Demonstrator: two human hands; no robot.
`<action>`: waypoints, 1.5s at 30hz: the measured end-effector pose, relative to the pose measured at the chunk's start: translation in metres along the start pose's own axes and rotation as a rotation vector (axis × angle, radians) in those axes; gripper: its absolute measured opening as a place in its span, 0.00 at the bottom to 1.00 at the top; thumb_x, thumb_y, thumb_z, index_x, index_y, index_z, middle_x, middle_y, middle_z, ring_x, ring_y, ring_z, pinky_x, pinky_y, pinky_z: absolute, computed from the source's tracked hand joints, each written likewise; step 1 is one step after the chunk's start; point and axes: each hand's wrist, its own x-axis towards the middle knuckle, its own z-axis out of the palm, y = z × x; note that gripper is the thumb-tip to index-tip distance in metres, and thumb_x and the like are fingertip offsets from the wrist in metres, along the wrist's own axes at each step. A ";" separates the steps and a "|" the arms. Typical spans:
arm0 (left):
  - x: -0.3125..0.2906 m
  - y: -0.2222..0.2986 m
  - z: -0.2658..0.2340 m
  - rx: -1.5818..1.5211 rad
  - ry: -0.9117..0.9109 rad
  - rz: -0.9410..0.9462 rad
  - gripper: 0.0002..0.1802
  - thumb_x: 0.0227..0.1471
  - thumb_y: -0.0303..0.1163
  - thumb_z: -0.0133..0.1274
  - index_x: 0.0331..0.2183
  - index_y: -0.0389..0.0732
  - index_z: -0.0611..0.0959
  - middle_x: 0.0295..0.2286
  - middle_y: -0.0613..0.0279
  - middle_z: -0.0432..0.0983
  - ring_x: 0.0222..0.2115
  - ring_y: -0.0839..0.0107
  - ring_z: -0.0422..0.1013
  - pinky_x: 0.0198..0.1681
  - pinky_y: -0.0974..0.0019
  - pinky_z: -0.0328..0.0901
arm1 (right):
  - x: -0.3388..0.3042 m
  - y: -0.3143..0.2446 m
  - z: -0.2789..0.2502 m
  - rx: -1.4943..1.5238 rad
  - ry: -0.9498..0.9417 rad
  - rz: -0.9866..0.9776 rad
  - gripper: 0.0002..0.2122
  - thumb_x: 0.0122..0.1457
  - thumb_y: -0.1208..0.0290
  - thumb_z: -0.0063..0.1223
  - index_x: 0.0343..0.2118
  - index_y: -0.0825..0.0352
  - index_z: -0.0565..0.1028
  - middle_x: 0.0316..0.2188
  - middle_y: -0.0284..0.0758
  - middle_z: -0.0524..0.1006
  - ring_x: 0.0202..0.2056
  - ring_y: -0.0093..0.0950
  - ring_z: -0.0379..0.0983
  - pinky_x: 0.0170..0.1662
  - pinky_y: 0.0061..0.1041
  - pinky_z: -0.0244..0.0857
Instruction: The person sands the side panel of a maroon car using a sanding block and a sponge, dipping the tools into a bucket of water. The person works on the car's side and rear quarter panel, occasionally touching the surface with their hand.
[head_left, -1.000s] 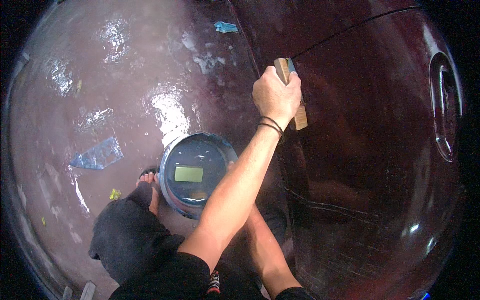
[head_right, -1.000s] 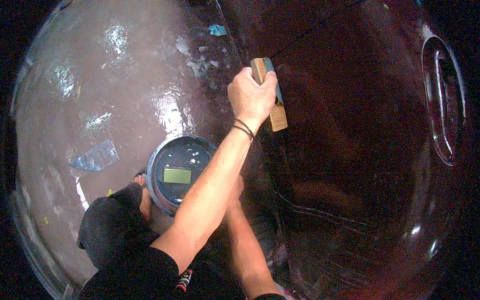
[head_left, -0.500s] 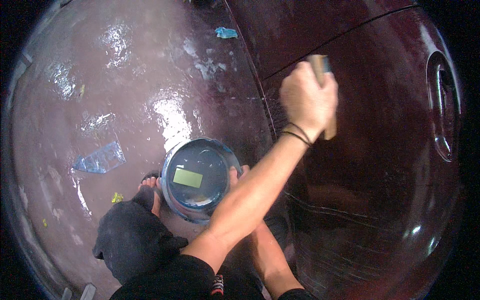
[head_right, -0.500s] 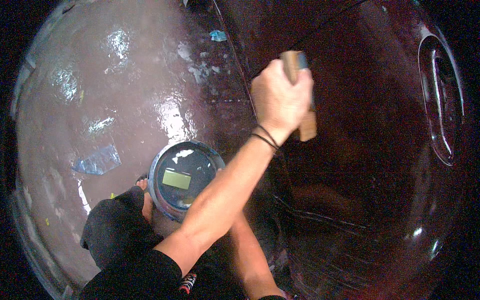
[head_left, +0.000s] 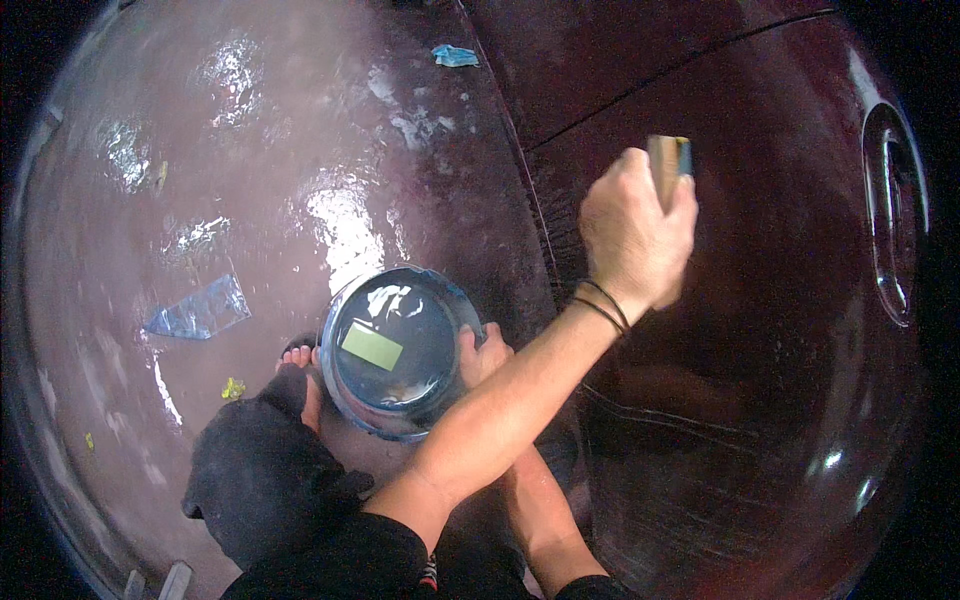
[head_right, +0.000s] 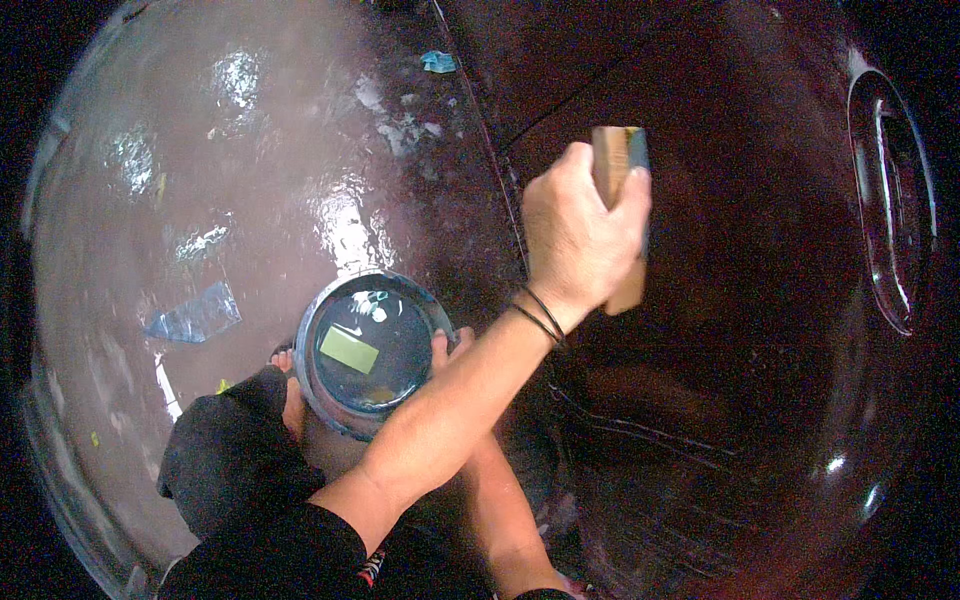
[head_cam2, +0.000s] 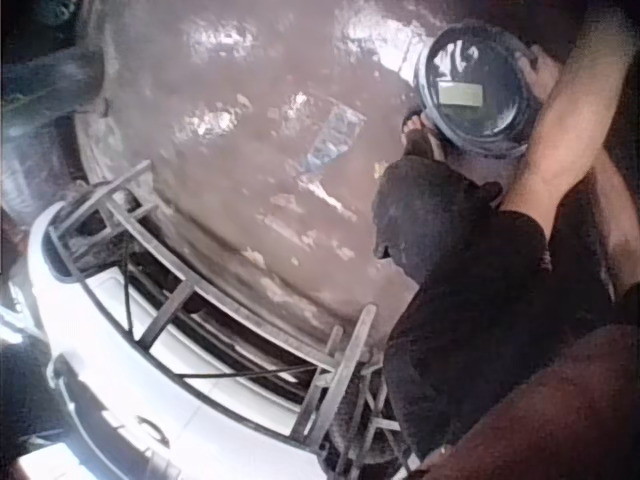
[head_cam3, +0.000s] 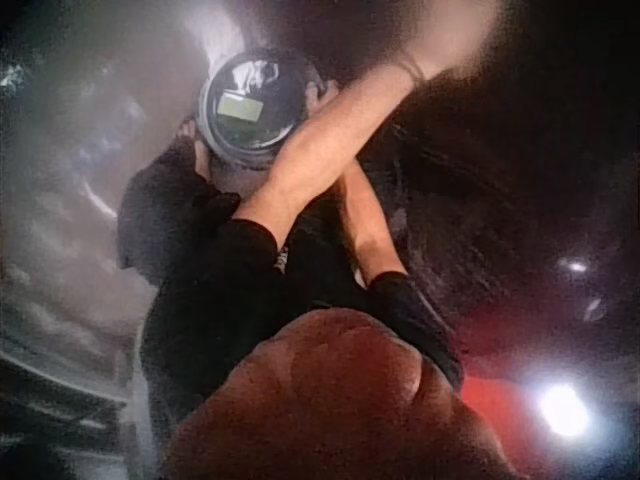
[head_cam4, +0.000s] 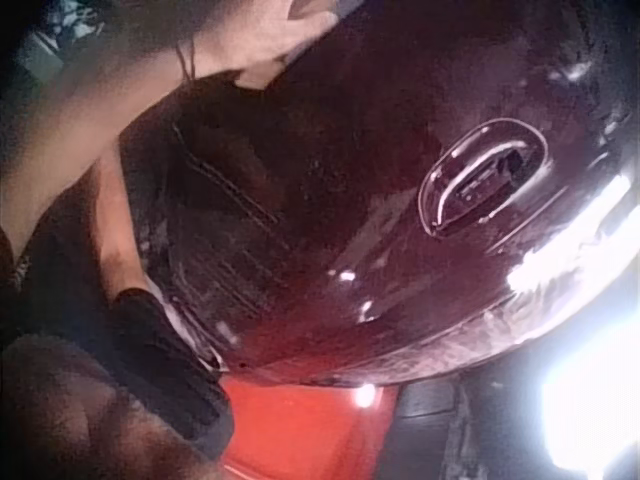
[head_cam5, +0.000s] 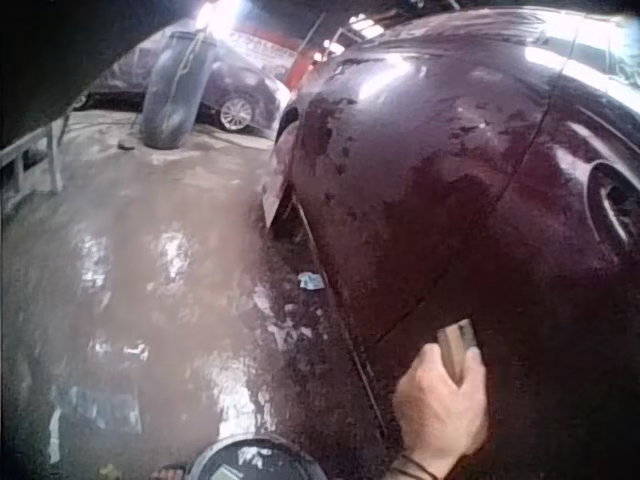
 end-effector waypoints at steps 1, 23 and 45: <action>0.007 -0.014 -0.001 0.099 0.023 0.004 0.18 0.52 0.41 0.64 0.27 0.34 0.80 0.23 0.39 0.80 0.29 0.41 0.80 0.34 0.46 0.73 | -0.005 0.003 0.003 0.067 0.000 -0.055 0.26 0.69 0.47 0.49 0.53 0.70 0.76 0.46 0.53 0.79 0.50 0.48 0.76 0.56 0.45 0.67; -0.023 -0.058 -0.026 0.209 -0.057 -0.066 0.16 0.54 0.40 0.63 0.31 0.36 0.81 0.25 0.43 0.81 0.29 0.46 0.81 0.35 0.50 0.73 | 0.002 0.012 0.021 0.136 0.076 -0.037 0.25 0.67 0.58 0.61 0.59 0.69 0.71 0.50 0.45 0.76 0.47 0.36 0.71 0.54 0.38 0.65; -0.004 -0.065 -0.026 0.207 -0.017 -0.188 0.16 0.53 0.41 0.63 0.29 0.36 0.83 0.25 0.45 0.82 0.30 0.49 0.82 0.36 0.51 0.74 | 0.015 0.051 0.068 0.169 0.091 -0.049 0.30 0.69 0.50 0.53 0.62 0.72 0.70 0.60 0.55 0.73 0.64 0.41 0.68 0.65 0.36 0.61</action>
